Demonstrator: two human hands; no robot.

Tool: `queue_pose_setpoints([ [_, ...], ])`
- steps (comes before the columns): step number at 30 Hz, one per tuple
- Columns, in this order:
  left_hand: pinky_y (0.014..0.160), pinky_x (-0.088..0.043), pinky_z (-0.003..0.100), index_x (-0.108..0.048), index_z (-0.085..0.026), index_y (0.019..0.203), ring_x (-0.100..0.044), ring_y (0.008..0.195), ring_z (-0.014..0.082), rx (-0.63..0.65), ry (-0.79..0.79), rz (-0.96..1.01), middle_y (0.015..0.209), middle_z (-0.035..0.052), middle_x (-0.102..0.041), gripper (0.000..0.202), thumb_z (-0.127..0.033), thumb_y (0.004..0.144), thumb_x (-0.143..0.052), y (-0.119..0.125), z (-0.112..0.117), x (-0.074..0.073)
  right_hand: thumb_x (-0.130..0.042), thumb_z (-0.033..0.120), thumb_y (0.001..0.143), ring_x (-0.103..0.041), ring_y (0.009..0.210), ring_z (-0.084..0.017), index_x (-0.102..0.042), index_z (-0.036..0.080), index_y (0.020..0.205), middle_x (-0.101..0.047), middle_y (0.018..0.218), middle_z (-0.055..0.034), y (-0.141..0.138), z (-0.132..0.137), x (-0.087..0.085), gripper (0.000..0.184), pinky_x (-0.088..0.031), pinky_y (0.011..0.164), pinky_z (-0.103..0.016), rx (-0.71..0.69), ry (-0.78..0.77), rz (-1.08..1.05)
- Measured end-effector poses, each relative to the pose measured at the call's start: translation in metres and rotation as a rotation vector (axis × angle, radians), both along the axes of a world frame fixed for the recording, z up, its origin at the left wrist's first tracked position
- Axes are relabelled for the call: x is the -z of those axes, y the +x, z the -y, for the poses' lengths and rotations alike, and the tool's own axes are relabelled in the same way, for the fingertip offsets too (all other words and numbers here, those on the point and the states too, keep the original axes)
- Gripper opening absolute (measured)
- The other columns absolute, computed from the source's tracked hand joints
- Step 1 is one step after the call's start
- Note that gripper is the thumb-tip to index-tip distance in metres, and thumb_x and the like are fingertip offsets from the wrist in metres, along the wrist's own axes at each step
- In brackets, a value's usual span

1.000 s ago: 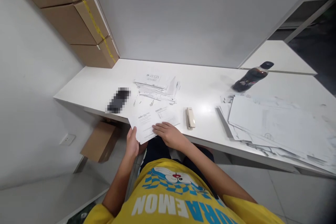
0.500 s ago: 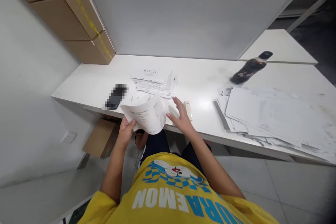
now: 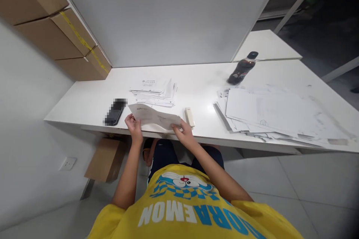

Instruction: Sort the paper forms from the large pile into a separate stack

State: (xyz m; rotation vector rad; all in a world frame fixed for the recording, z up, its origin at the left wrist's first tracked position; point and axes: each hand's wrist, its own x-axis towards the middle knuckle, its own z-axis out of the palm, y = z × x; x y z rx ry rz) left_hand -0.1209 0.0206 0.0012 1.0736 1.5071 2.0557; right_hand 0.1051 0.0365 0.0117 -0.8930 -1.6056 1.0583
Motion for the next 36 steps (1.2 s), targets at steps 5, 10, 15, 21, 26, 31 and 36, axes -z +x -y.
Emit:
queue_pose_setpoints([
  [5,0.071,-0.047,0.027,-0.047,-0.022,0.119,-0.059,0.075,0.0148,0.051,-0.04,0.02,0.087,0.0017,-0.059,0.041,-0.044,0.087,-0.061,0.03,0.036,-0.008,-0.056,0.043,0.088,-0.063,0.114,-0.028,-0.058,0.023,0.125,-0.067,0.124,-0.0095,0.064,0.033,0.011,0.042,-0.05,0.098,-0.042,-0.002,-0.185,0.072],
  [10,0.074,-0.051,0.032,-0.052,-0.022,0.115,-0.061,0.076,0.0167,0.179,-0.117,-0.248,0.084,0.0026,-0.06,0.028,-0.04,0.094,-0.052,0.074,0.028,-0.01,-0.062,0.039,0.077,-0.06,0.118,-0.029,-0.052,0.025,0.131,-0.064,0.129,-0.0088,0.15,0.047,0.05,0.056,-0.046,0.104,-0.048,0.181,-0.448,0.144],
  [15,0.112,-0.038,0.046,-0.05,-0.023,0.135,-0.04,0.138,0.0268,0.618,-0.194,-0.907,0.145,0.0116,-0.048,0.041,-0.042,0.1,-0.039,0.13,-0.03,-0.031,-0.061,0.036,0.074,-0.057,0.124,-0.029,-0.044,0.026,0.137,-0.059,0.135,-0.0097,0.184,0.039,0.043,0.066,-0.045,0.105,-0.048,0.311,-0.535,0.105],
  [21,0.123,-0.014,0.051,-0.05,-0.02,0.14,-0.013,0.151,0.0251,0.88,-0.311,-1.25,0.151,0.005,-0.044,0.048,-0.035,0.104,-0.022,0.163,-0.069,-0.036,-0.061,0.035,0.072,-0.053,0.129,-0.03,-0.045,0.025,0.137,-0.057,0.138,-0.01,0.172,0.026,0.037,0.068,-0.039,0.11,-0.05,0.361,-0.478,0.042],
  [26,0.124,-0.014,0.048,-0.043,-0.021,0.144,-0.012,0.151,0.0219,0.886,-0.245,-1.273,0.15,0.0041,-0.045,0.048,-0.035,0.105,-0.02,0.156,-0.069,-0.026,-0.059,0.037,0.075,-0.053,0.129,-0.028,-0.051,0.025,0.133,-0.058,0.138,-0.0087,0.162,0.025,0.052,0.059,-0.039,0.11,-0.047,0.39,-0.423,-0.085],
  [31,0.122,-0.018,0.052,-0.045,-0.019,0.141,-0.016,0.15,0.0271,0.809,-0.152,-1.309,0.147,0.0103,-0.046,0.044,-0.03,0.103,-0.028,0.154,-0.072,-0.017,-0.058,0.036,0.076,-0.056,0.123,-0.028,-0.056,0.022,0.127,-0.063,0.131,-0.0096,0.153,0.026,0.048,0.053,-0.043,0.107,-0.046,0.435,-0.412,-0.101],
  [36,0.121,-0.021,0.054,-0.057,-0.022,0.129,-0.029,0.146,0.0282,0.802,-0.121,-1.218,0.142,0.0101,-0.052,0.039,-0.034,0.102,-0.033,0.16,-0.088,-0.01,-0.053,0.035,0.078,-0.058,0.12,-0.029,-0.06,0.021,0.124,-0.066,0.127,-0.0086,0.153,0.014,0.016,0.048,-0.045,0.105,-0.046,0.455,-0.278,0.073],
])
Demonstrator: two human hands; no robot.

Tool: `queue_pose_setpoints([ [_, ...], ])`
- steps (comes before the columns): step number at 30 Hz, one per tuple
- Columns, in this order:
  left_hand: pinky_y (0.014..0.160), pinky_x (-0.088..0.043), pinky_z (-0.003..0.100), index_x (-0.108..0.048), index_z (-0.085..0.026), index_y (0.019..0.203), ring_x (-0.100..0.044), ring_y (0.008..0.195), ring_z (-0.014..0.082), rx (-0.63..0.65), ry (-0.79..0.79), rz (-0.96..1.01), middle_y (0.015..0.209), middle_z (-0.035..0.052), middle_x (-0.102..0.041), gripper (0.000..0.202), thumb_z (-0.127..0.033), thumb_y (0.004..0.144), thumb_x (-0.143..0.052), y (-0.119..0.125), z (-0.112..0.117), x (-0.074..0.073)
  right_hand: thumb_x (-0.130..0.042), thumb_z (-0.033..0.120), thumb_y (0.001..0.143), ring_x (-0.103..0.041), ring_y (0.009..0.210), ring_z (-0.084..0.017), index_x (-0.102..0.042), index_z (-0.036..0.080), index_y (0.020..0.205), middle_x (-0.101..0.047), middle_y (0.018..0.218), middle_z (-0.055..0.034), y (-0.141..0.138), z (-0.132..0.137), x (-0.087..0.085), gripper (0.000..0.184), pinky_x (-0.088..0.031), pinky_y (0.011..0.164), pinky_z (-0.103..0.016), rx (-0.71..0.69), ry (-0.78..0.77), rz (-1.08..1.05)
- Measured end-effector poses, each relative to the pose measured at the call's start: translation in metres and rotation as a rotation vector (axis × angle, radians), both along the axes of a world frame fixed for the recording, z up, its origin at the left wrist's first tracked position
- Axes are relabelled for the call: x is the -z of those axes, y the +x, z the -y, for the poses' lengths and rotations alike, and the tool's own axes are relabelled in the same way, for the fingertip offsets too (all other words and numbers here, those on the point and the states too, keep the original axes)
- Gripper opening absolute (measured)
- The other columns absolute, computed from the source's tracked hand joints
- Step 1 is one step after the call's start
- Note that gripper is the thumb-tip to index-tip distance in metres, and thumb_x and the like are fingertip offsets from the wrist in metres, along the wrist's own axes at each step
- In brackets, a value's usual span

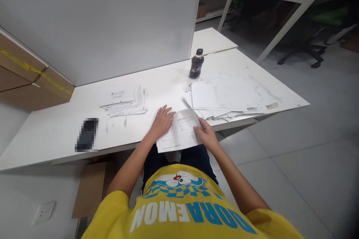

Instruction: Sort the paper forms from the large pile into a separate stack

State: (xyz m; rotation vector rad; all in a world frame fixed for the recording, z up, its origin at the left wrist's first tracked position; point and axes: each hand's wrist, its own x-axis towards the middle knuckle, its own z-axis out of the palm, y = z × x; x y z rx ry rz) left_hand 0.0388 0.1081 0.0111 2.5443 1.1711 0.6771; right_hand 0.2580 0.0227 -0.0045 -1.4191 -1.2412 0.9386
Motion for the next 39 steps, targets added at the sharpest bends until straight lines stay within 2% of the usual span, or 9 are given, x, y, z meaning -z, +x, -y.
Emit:
queue_pose_setpoints([
  [6,0.12,-0.025,0.048,-0.044,-0.025,0.142,-0.032,0.145,0.0231,-0.079,-0.043,0.232,0.147,0.0092,-0.048,0.049,-0.047,0.103,-0.025,-0.016,-0.008,-0.001,-0.049,0.028,0.078,-0.066,0.096,-0.03,-0.065,0.023,0.118,-0.073,0.102,-0.0063,0.038,-0.028,-0.054,0.043,-0.052,0.088,-0.045,0.019,0.143,0.423],
  [11,0.12,-0.024,0.049,-0.047,-0.017,0.139,-0.031,0.145,0.0276,-0.351,0.122,0.164,0.145,0.014,-0.05,0.048,-0.041,0.098,-0.04,-0.091,-0.04,-0.012,-0.051,0.026,0.08,-0.066,0.091,-0.03,-0.061,0.02,0.126,-0.072,0.1,-0.0107,0.129,-0.072,-0.068,0.047,-0.051,0.084,-0.047,0.19,0.036,0.615],
  [15,0.121,-0.015,0.051,-0.037,-0.007,0.145,-0.018,0.149,0.0328,-0.694,0.111,-0.019,0.155,0.0192,-0.035,0.06,-0.033,0.092,-0.049,-0.149,-0.079,-0.016,-0.051,0.026,0.083,-0.06,0.111,-0.042,-0.056,0.012,0.133,-0.064,0.116,-0.0256,0.174,-0.098,-0.062,0.052,-0.043,0.093,-0.062,0.268,-0.029,0.761],
  [18,0.118,-0.02,0.052,-0.045,-0.006,0.14,-0.026,0.145,0.0357,-0.815,0.0,-0.099,0.153,0.0207,-0.037,0.058,-0.038,0.092,-0.051,-0.164,-0.094,-0.011,-0.047,0.03,0.086,-0.045,0.131,-0.043,-0.054,0.011,0.136,-0.05,0.14,-0.0282,0.147,-0.102,-0.046,0.054,-0.034,0.104,-0.066,0.211,0.152,0.901],
  [20,0.115,-0.026,0.05,-0.055,-0.008,0.13,-0.037,0.139,0.0359,-0.845,0.026,-0.096,0.146,0.0204,-0.047,0.049,-0.038,0.091,-0.055,-0.164,-0.096,-0.008,-0.045,0.036,0.088,-0.04,0.138,-0.036,-0.052,0.015,0.138,-0.045,0.148,-0.0208,0.107,-0.098,-0.031,0.054,-0.034,0.11,-0.058,0.068,0.223,0.913],
  [22,0.108,-0.034,0.047,-0.062,-0.013,0.117,-0.048,0.128,0.0345,-0.865,0.087,-0.068,0.132,0.0176,-0.06,0.035,-0.033,0.09,-0.055,-0.162,-0.094,-0.007,-0.046,0.046,0.09,-0.029,0.144,-0.037,-0.044,0.019,0.143,-0.036,0.156,-0.0165,0.068,-0.091,-0.015,0.06,-0.025,0.112,-0.065,-0.047,0.211,0.928],
  [27,0.09,-0.042,0.044,-0.064,-0.017,0.094,-0.058,0.102,0.0327,-0.947,0.141,-0.042,0.1,0.0156,-0.067,0.023,-0.029,0.095,-0.045,-0.165,-0.088,-0.008,-0.042,0.036,0.092,-0.036,0.141,-0.036,-0.054,0.022,0.135,-0.047,0.149,-0.0146,0.04,-0.078,0.008,0.047,-0.021,0.111,-0.07,-0.084,0.173,0.959],
  [33,0.086,-0.042,0.041,-0.062,-0.016,0.093,-0.059,0.096,0.0297,-0.923,0.177,-0.037,0.093,0.017,-0.066,0.04,-0.029,0.102,-0.025,-0.163,-0.085,-0.011,-0.047,0.041,0.088,-0.043,0.137,-0.034,-0.065,0.024,0.117,-0.06,0.137,-0.0104,0.065,-0.062,-0.009,0.038,-0.018,0.113,-0.069,-0.039,0.249,0.83],
  [39,0.09,-0.038,0.043,-0.064,-0.017,0.086,-0.058,0.099,0.0308,-0.808,0.191,-0.09,0.088,0.0154,-0.068,0.035,-0.033,0.1,-0.036,-0.153,-0.074,-0.011,-0.044,0.039,0.093,-0.062,0.117,-0.026,-0.067,0.026,0.105,-0.072,0.11,-0.0074,0.01,-0.008,-0.027,0.029,-0.03,0.115,-0.056,0.074,0.47,0.364],
])
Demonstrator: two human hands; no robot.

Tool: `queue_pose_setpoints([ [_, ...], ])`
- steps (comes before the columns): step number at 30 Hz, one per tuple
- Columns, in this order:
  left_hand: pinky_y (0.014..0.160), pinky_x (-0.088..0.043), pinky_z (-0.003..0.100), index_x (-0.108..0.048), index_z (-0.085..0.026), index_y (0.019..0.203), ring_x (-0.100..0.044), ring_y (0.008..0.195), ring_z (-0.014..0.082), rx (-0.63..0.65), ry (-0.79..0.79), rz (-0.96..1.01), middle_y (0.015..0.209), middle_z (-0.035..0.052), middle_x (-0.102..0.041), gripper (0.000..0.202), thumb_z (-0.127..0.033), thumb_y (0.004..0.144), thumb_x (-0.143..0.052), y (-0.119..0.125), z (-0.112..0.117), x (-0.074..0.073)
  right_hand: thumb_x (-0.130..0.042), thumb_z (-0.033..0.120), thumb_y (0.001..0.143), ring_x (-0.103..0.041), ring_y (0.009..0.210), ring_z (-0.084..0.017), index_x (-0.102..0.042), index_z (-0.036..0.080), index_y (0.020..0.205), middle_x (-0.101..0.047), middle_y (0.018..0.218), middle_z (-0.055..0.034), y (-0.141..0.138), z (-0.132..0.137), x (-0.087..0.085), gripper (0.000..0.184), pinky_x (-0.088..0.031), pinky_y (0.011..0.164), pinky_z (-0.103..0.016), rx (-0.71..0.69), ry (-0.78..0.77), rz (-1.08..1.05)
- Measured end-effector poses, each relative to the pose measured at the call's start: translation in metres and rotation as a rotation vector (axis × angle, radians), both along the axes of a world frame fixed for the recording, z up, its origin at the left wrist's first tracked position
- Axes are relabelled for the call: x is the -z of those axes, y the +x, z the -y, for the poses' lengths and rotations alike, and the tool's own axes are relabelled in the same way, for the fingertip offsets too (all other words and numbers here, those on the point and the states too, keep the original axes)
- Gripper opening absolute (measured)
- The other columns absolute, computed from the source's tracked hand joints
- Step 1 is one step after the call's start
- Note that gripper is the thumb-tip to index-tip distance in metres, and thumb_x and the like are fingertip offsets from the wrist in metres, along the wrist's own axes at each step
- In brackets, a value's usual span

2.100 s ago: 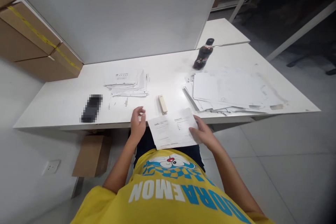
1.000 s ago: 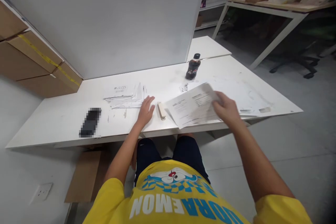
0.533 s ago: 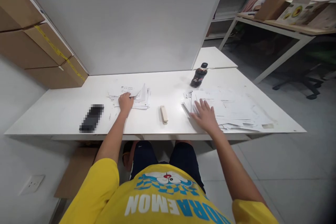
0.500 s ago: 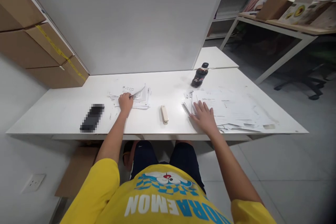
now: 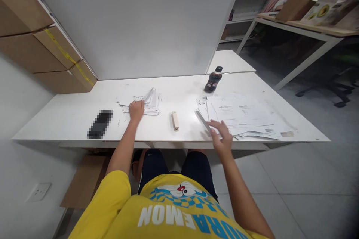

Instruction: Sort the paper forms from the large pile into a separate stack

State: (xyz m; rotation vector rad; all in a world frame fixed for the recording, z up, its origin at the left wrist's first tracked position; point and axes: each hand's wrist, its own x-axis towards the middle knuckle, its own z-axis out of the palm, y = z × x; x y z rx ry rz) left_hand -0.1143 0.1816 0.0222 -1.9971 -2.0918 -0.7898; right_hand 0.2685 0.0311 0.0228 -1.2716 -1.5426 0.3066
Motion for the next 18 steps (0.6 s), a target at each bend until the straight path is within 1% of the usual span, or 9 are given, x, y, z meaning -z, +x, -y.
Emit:
queue_pose_setpoints([
  [1,0.09,-0.038,0.043,-0.064,-0.018,0.084,-0.059,0.097,0.0307,0.003,0.001,-0.006,0.087,0.015,-0.068,0.036,-0.035,0.1,-0.036,0.001,0.001,0.0,-0.044,0.039,0.093,-0.064,0.114,-0.027,-0.068,0.026,0.101,-0.073,0.106,-0.0072,-0.015,0.012,0.004,0.028,-0.034,0.113,-0.055,-0.024,-0.002,-0.071],
  [3,0.088,-0.038,0.043,-0.063,-0.018,0.08,-0.059,0.094,0.0304,0.006,0.004,-0.015,0.084,0.0146,-0.068,0.038,-0.037,0.1,-0.036,0.002,0.003,0.001,-0.044,0.038,0.092,-0.066,0.103,-0.027,-0.069,0.028,0.093,-0.073,0.098,-0.0073,-0.044,0.036,0.019,0.027,-0.043,0.106,-0.054,-0.097,-0.028,-0.2],
  [5,0.086,-0.039,0.043,-0.062,-0.018,0.077,-0.06,0.091,0.0304,0.003,0.009,-0.021,0.082,0.0148,-0.067,0.04,-0.038,0.1,-0.035,0.002,0.002,0.001,-0.046,0.039,0.092,-0.068,0.094,-0.028,-0.07,0.029,0.087,-0.073,0.091,-0.0079,-0.07,0.057,0.043,0.027,-0.051,0.092,-0.051,-0.169,-0.104,-0.288],
  [8,0.083,-0.041,0.043,-0.061,-0.018,0.076,-0.061,0.088,0.0305,-0.016,0.018,-0.025,0.08,0.0155,-0.065,0.041,-0.036,0.101,-0.034,0.001,0.0,0.001,-0.049,0.045,0.089,-0.068,0.085,-0.029,-0.071,0.028,0.078,-0.072,0.083,-0.0074,-0.093,0.076,0.089,0.029,-0.054,0.081,-0.046,-0.313,-0.336,-0.324],
  [9,0.082,-0.041,0.043,-0.061,-0.017,0.077,-0.061,0.088,0.0305,-0.025,0.021,-0.025,0.079,0.0158,-0.065,0.041,-0.036,0.101,-0.033,0.001,-0.001,0.001,-0.052,0.049,0.086,-0.068,0.083,-0.029,-0.071,0.027,0.075,-0.072,0.08,-0.0072,-0.096,0.077,0.104,0.031,-0.054,0.08,-0.045,-0.346,-0.441,-0.339],
  [11,0.082,-0.042,0.043,-0.063,-0.016,0.079,-0.061,0.088,0.0309,-0.045,0.026,-0.027,0.08,0.017,-0.065,0.043,-0.034,0.101,-0.031,-0.001,-0.003,0.001,-0.056,0.058,0.08,-0.069,0.078,-0.03,-0.07,0.025,0.07,-0.072,0.073,-0.0075,-0.097,0.075,0.131,0.037,-0.054,0.078,-0.045,-0.35,-0.614,-0.396],
  [13,0.084,-0.043,0.044,-0.065,-0.014,0.086,-0.061,0.093,0.0318,-0.061,0.028,-0.029,0.085,0.0188,-0.067,0.044,-0.032,0.101,-0.028,-0.003,-0.006,0.002,-0.055,0.067,0.075,-0.07,0.075,-0.031,-0.069,0.023,0.07,-0.072,0.068,-0.0083,-0.092,0.068,0.151,0.046,-0.054,0.077,-0.047,-0.291,-0.694,-0.463],
  [15,0.089,-0.042,0.046,-0.066,-0.013,0.1,-0.059,0.105,0.0331,-0.057,0.021,-0.037,0.099,0.0206,-0.069,0.043,-0.032,0.101,-0.027,-0.004,-0.009,0.004,-0.05,0.072,0.074,-0.07,0.075,-0.032,-0.068,0.023,0.074,-0.072,0.067,-0.009,-0.086,0.06,0.165,0.053,-0.055,0.077,-0.048,-0.228,-0.707,-0.506],
  [18,0.101,-0.037,0.05,-0.064,-0.013,0.116,-0.05,0.124,0.0349,-0.024,-0.012,-0.052,0.121,0.0197,-0.065,0.042,-0.036,0.101,-0.032,-0.002,-0.012,0.007,-0.047,0.075,0.072,-0.071,0.076,-0.032,-0.067,0.022,0.076,-0.072,0.07,-0.0094,-0.081,0.051,0.176,0.056,-0.055,0.078,-0.049,-0.193,-0.746,-0.54],
])
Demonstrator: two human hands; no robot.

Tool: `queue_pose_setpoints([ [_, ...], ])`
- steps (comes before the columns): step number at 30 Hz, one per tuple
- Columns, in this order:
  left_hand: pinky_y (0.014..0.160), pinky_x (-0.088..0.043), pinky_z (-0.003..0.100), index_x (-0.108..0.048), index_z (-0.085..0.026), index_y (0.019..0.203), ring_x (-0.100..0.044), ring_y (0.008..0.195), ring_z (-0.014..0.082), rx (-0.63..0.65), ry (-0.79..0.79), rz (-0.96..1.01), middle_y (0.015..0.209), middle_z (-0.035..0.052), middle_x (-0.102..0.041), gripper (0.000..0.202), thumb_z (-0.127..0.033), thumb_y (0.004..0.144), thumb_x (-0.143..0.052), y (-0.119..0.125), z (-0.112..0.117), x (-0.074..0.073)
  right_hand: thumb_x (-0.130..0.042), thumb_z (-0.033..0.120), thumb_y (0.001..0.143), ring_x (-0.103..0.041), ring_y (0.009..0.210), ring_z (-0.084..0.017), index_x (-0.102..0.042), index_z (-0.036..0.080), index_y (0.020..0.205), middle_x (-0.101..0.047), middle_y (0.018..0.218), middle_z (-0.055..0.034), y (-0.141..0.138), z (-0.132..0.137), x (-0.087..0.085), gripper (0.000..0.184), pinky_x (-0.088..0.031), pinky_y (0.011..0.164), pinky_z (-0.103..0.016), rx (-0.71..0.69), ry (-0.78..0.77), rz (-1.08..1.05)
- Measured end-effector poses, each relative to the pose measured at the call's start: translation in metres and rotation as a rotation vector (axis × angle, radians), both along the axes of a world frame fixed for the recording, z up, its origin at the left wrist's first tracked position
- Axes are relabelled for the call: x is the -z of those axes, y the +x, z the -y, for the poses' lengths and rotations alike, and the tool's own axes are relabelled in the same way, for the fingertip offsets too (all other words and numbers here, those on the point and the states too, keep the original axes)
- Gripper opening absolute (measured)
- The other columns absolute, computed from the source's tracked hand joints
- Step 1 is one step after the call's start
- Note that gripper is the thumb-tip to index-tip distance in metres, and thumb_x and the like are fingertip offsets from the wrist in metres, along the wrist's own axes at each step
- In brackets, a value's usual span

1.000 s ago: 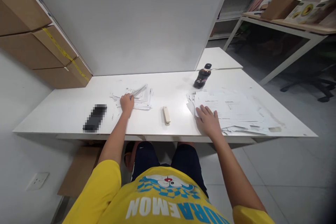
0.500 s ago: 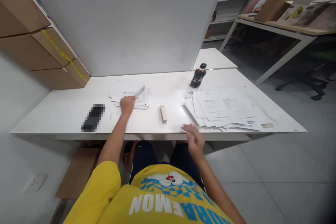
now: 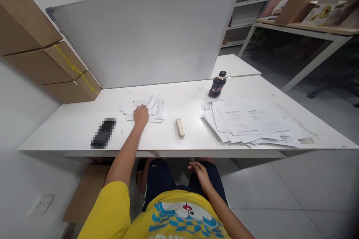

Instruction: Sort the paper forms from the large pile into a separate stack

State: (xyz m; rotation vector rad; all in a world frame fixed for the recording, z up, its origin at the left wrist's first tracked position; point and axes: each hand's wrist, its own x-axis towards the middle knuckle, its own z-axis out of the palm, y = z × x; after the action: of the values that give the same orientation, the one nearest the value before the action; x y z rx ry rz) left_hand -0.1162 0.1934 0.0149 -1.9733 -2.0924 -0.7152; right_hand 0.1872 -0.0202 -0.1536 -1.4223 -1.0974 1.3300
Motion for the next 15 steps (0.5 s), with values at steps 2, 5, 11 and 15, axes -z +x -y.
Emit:
queue_pose_setpoints([
  [2,0.108,-0.031,0.053,-0.064,-0.013,0.119,-0.044,0.133,0.0362,0.013,-0.039,0.002,0.127,0.0187,-0.063,0.044,-0.041,0.1,-0.035,0.002,0.0,0.002,-0.051,0.073,0.07,-0.071,0.077,-0.033,-0.067,0.022,0.076,-0.073,0.07,-0.0093,-0.001,-0.002,0.005,0.054,-0.054,0.08,-0.049,-0.018,-0.027,0.002],
  [5,0.112,-0.026,0.055,-0.064,-0.013,0.12,-0.042,0.135,0.0363,0.04,-0.053,0.031,0.129,0.0183,-0.063,0.044,-0.04,0.1,-0.037,0.003,0.003,0.003,-0.058,0.07,0.065,-0.07,0.075,-0.033,-0.068,0.022,0.073,-0.072,0.067,-0.0086,-0.005,-0.003,0.009,0.05,-0.053,0.079,-0.049,-0.064,-0.049,0.023],
  [11,0.098,-0.043,0.042,-0.07,-0.017,0.102,-0.063,0.107,0.0264,0.182,0.049,0.048,0.109,0.0128,-0.072,0.032,-0.025,0.098,-0.04,-0.001,0.005,-0.009,-0.059,0.072,0.062,-0.068,0.076,-0.033,-0.068,0.022,0.07,-0.071,0.066,-0.009,-0.01,-0.003,-0.002,0.052,-0.051,0.08,-0.049,-0.089,-0.069,0.056],
  [15,0.094,-0.044,0.044,-0.069,-0.011,0.102,-0.064,0.102,0.0276,0.109,0.195,0.078,0.103,0.0173,-0.072,0.037,-0.026,0.1,-0.035,0.025,0.045,-0.01,-0.063,0.072,0.065,-0.069,0.077,-0.03,-0.07,0.02,0.076,-0.073,0.071,-0.0102,-0.019,0.001,-0.048,0.054,-0.052,0.08,-0.046,-0.192,-0.065,0.006],
])
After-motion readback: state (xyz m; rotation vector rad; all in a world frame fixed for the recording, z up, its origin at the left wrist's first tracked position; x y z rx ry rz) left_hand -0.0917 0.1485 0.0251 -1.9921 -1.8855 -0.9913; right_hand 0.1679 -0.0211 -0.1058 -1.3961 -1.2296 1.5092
